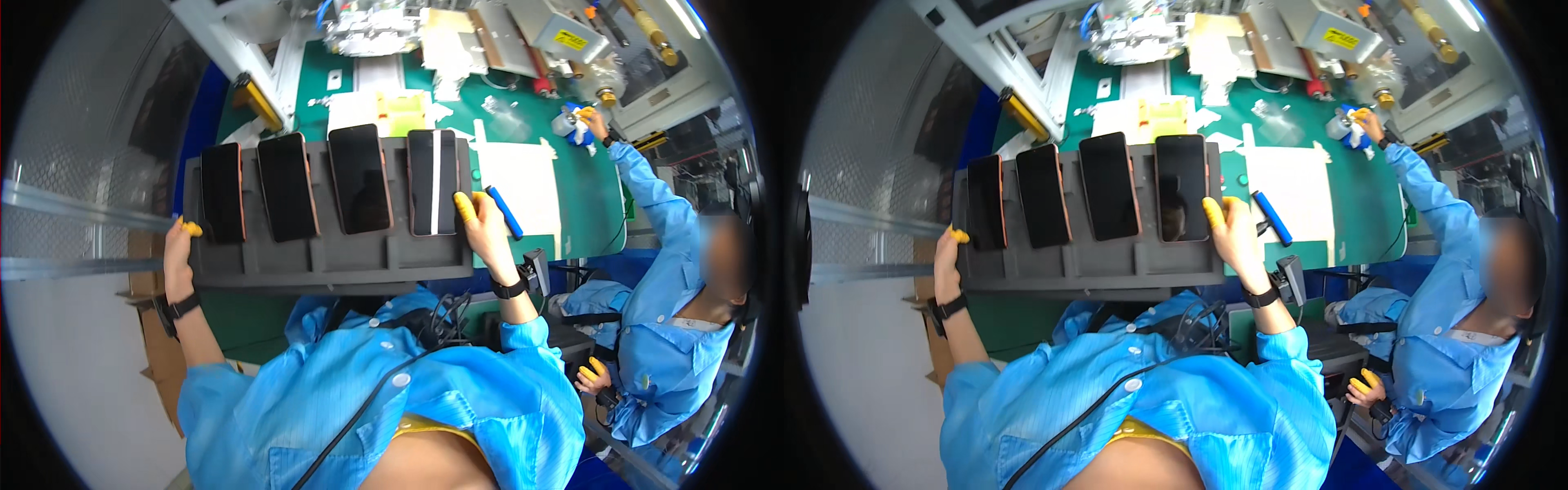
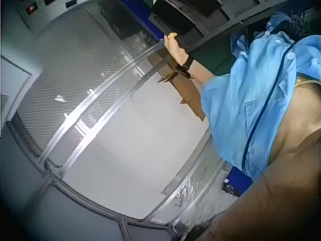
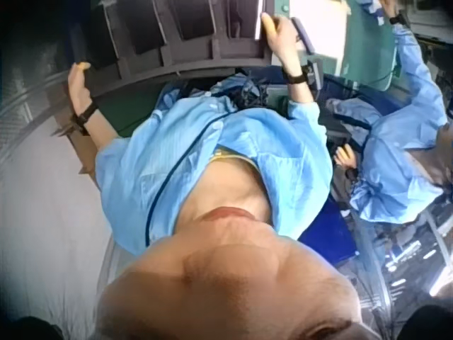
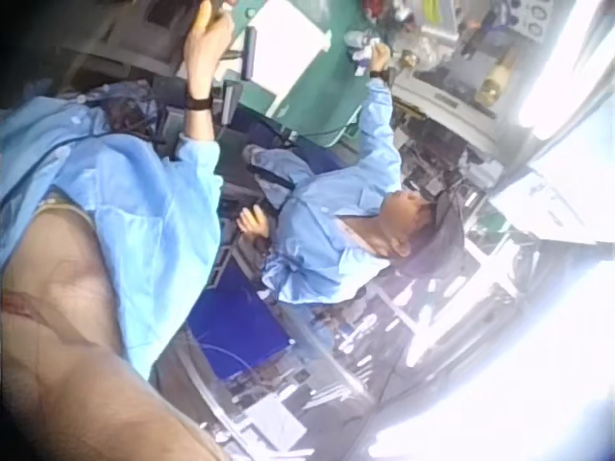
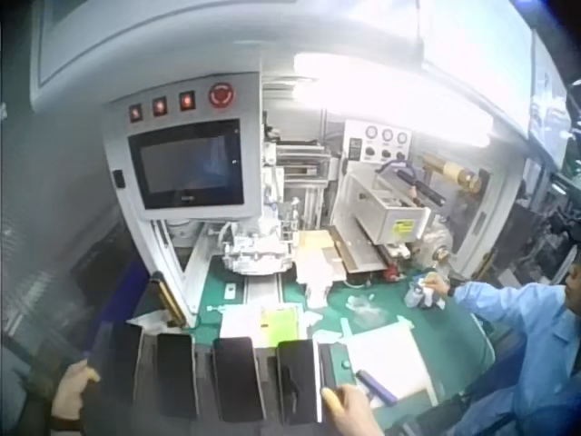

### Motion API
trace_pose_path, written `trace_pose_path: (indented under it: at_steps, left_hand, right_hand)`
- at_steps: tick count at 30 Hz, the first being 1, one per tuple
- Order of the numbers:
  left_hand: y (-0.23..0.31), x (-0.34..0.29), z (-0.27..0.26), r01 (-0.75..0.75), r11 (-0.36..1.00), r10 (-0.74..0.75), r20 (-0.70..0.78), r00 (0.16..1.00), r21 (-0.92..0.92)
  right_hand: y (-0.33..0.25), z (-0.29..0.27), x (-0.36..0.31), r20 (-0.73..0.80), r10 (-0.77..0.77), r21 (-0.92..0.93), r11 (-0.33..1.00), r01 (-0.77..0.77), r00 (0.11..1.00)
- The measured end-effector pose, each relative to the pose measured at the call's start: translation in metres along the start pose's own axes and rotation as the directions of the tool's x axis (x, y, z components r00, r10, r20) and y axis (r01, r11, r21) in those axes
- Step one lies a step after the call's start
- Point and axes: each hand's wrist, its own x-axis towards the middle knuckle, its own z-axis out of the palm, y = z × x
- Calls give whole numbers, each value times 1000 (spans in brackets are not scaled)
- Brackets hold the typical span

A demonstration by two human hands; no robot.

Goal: Applying screen protectors or internal layers to smartphone components using a manual roller and alignment jig.

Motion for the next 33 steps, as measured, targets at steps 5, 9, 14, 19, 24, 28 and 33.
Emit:
trace_pose_path:
  at_steps: [5, 9, 14, 19, 24, 28, 33]
  left_hand:
    - [-43, 33, -32, 39, 987, -13, -169, 986, 157]
    - [-47, 33, -31, -30, 991, 55, -203, 978, 128]
    - [-21, 12, -16, -80, 976, 110, -139, 984, 204]
    - [-24, 24, -18, -56, 968, 78, -84, 993, 245]
    - [-51, 41, -42, 5, 992, 17, -171, 985, 129]
    - [-46, 36, -32, 3, 989, 25, -188, 982, 146]
    - [-15, -5, 31, -200, 657, 555, -287, 781, 727]
  right_hand:
    - [-35, 43, -32, 123, -131, -162, 975, 150, 984]
    - [-66, 41, -43, -40, -255, -263, 935, 236, 966]
    - [-68, 64, -38, -72, -261, -330, 917, 224, 963]
    - [-69, 64, -20, -2, -220, -298, 931, 210, 975]
    - [-71, 48, -10, 149, -78, 275, 961, 34, 986]
    - [-33, 47, 50, 21, -16, 502, 865, 3, 1000]
    - [7, 78, 147, -255, -2, 255, 964, 69, 967]
